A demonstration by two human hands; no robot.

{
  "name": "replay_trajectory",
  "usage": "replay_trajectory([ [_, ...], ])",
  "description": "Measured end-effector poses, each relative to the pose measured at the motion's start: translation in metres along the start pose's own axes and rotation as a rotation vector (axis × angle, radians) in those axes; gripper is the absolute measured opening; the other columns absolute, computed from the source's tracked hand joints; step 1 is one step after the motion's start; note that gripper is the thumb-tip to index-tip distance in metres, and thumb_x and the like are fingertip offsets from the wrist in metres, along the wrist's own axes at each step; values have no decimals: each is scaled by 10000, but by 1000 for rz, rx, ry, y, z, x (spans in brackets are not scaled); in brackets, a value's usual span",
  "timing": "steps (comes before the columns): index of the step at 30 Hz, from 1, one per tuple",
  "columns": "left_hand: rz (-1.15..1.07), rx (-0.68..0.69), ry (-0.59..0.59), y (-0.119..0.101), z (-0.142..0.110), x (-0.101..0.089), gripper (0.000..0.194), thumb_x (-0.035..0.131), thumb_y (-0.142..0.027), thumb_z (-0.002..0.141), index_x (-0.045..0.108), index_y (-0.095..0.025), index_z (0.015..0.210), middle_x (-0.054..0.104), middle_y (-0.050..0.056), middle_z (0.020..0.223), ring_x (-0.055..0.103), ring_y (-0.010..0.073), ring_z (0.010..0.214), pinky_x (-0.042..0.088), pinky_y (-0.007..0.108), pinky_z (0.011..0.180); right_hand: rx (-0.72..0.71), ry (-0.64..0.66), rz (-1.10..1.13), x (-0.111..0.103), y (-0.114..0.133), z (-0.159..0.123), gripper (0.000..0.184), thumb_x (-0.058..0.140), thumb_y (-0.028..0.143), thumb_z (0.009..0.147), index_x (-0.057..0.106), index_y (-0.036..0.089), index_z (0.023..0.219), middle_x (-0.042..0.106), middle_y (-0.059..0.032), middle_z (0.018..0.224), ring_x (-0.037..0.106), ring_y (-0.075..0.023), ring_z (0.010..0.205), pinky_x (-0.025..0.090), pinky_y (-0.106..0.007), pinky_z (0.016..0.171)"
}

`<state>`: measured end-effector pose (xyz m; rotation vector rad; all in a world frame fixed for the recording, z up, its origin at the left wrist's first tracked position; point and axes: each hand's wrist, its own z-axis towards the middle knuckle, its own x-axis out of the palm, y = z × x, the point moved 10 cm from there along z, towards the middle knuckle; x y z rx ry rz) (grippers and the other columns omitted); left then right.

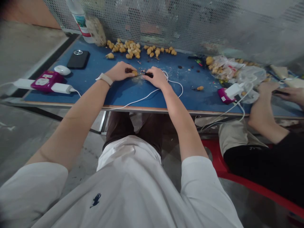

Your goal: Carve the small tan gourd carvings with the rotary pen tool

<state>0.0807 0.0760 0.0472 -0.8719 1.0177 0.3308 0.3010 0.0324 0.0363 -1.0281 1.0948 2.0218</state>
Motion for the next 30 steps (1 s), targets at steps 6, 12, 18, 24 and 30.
replay_trajectory([
  [6,4,-13,13,-5,-2,-2,602,857,-549,1041,980,-262,1556,975,144,1438,852,414,1396,647,502,1313,13,11,-5,-1,0,0,827,698,1089,1096,915,351,1400,828,-166,1253,783,-507,1304,633,-760,1243],
  [12,-13,14,4,-7,-2,-2,635,869,-585,1025,968,-282,1574,984,134,1397,848,414,1391,649,507,1318,42,17,-20,2,-5,0,772,745,1053,1097,917,351,1370,842,-168,1313,790,-508,1336,629,-747,1251],
  [18,-41,24,-12,-7,-2,-3,600,880,-586,1000,990,-307,1520,987,128,1353,845,414,1362,656,515,1306,26,12,-6,-1,1,-1,799,725,1069,1095,918,360,1409,851,-161,1276,799,-511,1332,633,-764,1256],
  [24,-44,-17,5,-9,-4,-4,590,890,-585,995,996,-300,1501,984,137,1364,848,423,1357,650,533,1309,31,9,-3,-3,6,-2,845,727,1102,1066,921,359,1418,854,-164,1269,804,-512,1321,633,-765,1252],
  [30,-49,-13,-4,-10,-4,-3,588,880,-562,1005,988,-295,1517,981,139,1365,845,417,1369,653,535,1294,43,11,-6,-2,2,-2,826,720,1095,1076,922,337,1337,852,-172,1277,805,-512,1327,631,-766,1259],
])
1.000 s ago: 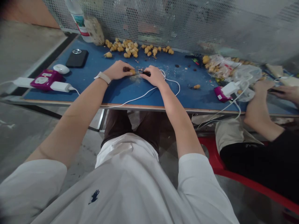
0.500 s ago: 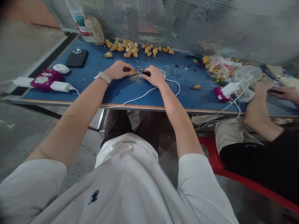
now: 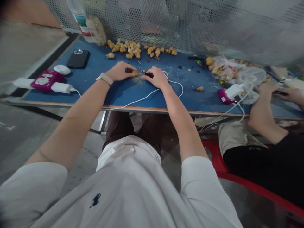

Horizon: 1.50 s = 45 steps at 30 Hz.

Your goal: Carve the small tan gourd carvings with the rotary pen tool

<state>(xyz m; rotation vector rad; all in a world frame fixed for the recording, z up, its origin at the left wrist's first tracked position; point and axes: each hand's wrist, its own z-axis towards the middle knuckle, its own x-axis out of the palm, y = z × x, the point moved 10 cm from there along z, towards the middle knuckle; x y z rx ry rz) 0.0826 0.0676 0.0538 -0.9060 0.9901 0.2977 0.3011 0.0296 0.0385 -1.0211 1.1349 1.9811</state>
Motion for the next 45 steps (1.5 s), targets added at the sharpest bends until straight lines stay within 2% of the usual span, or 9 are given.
replay_trajectory([
  [3,15,-8,-2,1,0,0,568,879,-541,1003,995,-279,1494,981,144,1358,848,420,1362,657,528,1284,-8,-7,0,1,-2,1,817,718,1092,1081,925,339,1321,851,-169,1265,805,-509,1321,633,-766,1258],
  [8,25,21,-7,0,0,0,557,862,-549,1012,992,-319,1503,988,126,1353,848,415,1356,662,533,1285,-16,-10,0,2,-3,2,808,706,1091,1088,927,352,1331,848,-166,1265,803,-512,1326,639,-769,1254],
  [14,16,34,-17,-3,0,-1,581,877,-563,1013,995,-288,1511,989,141,1322,853,423,1350,656,533,1292,-28,-10,5,1,-4,1,819,722,1096,1076,928,350,1341,851,-172,1264,805,-518,1338,641,-772,1253],
  [21,-16,19,-20,-3,0,1,589,907,-589,1020,994,-258,1501,986,140,1275,855,419,1328,666,518,1263,23,8,-27,0,-3,-2,814,737,1083,1077,918,316,1284,851,-195,1340,821,-518,1358,629,-766,1269],
  [27,37,-37,14,4,1,4,593,869,-611,1132,961,-201,1550,980,103,1331,830,346,1348,625,474,1308,-11,9,-7,-4,10,-4,889,711,1142,1041,917,332,1342,856,-186,1281,816,-520,1329,639,-776,1246],
  [33,-17,20,-15,-6,-3,-1,546,896,-532,1030,996,-258,1492,985,135,1299,853,413,1352,659,523,1290,-38,-7,3,0,5,-1,827,733,1096,1069,920,349,1369,849,-173,1261,819,-519,1307,648,-790,1240],
  [41,1,17,-18,4,0,2,574,894,-541,1011,1001,-244,1490,982,154,1315,871,402,1283,682,556,1285,-13,-19,24,1,1,1,802,764,1090,1054,917,341,1296,853,-173,1249,821,-515,1319,644,-790,1252],
  [45,-8,23,-21,5,1,2,573,913,-575,1016,1003,-258,1485,985,157,1322,872,402,1295,691,544,1284,-5,-41,30,-3,2,0,751,721,1052,1107,912,350,1292,850,-163,1231,828,-491,1261,668,-774,1221],
])
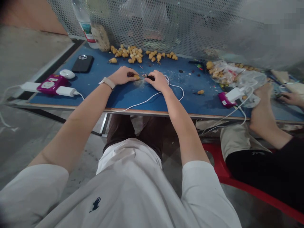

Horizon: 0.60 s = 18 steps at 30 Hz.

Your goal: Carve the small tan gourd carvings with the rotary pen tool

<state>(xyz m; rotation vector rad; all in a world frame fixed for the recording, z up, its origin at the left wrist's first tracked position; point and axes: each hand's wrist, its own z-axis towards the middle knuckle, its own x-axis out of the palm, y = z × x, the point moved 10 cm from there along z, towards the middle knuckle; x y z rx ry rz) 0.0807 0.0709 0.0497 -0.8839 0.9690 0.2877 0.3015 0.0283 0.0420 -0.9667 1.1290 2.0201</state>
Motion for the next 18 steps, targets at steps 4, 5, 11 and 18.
replay_trajectory([
  [4,9,-7,0,0,0,0,613,919,-600,1032,992,-215,1502,979,184,1331,875,414,1294,687,571,1299,14,-27,1,-2,-9,1,727,730,1021,1126,913,336,1286,864,-188,1305,824,-478,1267,680,-743,1222],
  [5,10,-4,1,-1,0,0,621,916,-608,1040,988,-210,1512,979,187,1328,875,415,1289,688,578,1300,19,-29,-1,-1,-12,1,725,739,1017,1124,913,332,1286,866,-194,1329,824,-478,1277,680,-739,1226],
  [11,-2,3,9,-7,-3,1,613,899,-596,1080,978,-161,1505,974,179,1317,870,379,1287,682,527,1300,14,-8,-4,2,-16,0,731,808,1013,1089,903,321,1305,861,-193,1325,820,-502,1330,662,-758,1250],
  [18,8,17,-10,-3,1,1,576,887,-561,1085,991,-176,1500,976,189,1352,867,382,1296,675,524,1314,4,-1,0,1,-1,-2,730,815,1012,1089,887,316,1297,853,-184,1322,823,-504,1335,659,-763,1256],
])
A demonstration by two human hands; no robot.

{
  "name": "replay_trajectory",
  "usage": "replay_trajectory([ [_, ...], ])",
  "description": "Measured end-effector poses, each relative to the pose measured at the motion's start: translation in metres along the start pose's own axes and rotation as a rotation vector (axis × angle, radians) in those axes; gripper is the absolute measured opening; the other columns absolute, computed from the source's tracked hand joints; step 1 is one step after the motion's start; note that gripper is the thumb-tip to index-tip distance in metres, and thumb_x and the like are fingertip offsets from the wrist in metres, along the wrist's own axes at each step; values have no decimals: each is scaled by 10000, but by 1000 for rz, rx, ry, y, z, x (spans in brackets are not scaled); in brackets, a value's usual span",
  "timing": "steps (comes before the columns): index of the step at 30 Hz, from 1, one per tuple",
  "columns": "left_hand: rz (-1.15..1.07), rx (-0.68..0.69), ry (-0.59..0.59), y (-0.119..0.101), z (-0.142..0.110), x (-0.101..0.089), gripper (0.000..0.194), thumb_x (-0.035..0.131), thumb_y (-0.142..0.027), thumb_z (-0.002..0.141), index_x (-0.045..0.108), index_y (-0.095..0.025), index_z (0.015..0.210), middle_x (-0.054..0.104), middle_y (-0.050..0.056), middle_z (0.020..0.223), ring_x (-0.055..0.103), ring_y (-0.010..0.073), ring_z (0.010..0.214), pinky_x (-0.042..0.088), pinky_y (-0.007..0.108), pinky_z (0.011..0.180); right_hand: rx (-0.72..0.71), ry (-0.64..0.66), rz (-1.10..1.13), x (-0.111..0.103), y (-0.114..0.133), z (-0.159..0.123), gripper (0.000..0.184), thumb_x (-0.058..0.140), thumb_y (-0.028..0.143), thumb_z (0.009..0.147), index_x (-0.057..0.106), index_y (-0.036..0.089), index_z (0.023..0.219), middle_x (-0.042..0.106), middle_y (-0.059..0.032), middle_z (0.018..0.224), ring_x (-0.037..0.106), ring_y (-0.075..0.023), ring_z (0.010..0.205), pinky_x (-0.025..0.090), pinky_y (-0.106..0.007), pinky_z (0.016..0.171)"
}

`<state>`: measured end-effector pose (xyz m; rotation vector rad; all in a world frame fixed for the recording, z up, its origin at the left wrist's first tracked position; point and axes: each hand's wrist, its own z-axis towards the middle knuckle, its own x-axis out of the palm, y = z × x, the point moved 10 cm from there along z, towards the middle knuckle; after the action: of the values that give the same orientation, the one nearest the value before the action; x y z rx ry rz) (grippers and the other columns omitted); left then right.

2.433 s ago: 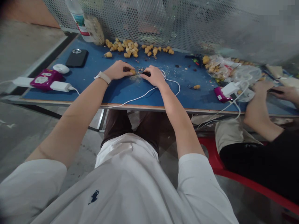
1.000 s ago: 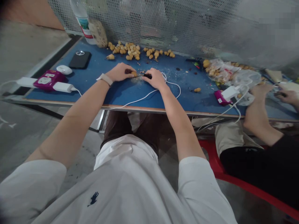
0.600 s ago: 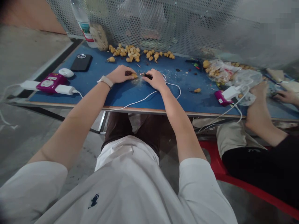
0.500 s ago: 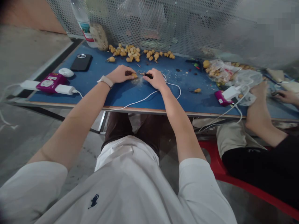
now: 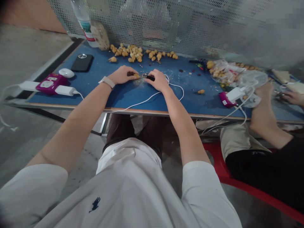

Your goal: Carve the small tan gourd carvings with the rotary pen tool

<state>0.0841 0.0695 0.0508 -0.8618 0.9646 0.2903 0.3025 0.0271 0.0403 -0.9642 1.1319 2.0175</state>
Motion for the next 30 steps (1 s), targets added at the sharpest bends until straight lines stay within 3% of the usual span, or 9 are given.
replay_trajectory([
  [5,15,-15,8,6,2,2,552,855,-498,1081,992,-163,1499,974,194,1392,867,382,1306,671,517,1314,-17,5,-4,4,-2,2,729,820,1003,1091,884,315,1320,851,-182,1334,819,-504,1341,654,-769,1254],
  [18,-19,-21,14,-5,-2,-1,527,864,-466,1077,991,-168,1492,978,165,1330,868,374,1316,654,523,1337,-13,20,-32,13,-22,6,676,894,922,1094,883,321,1404,843,-186,1407,803,-519,1397,643,-788,1270],
  [30,-21,-19,1,6,0,2,499,868,-454,1068,997,-164,1453,980,165,1336,867,364,1293,667,499,1315,-31,6,-12,6,-4,3,740,858,984,1077,884,314,1390,849,-176,1339,819,-504,1347,658,-783,1259],
])
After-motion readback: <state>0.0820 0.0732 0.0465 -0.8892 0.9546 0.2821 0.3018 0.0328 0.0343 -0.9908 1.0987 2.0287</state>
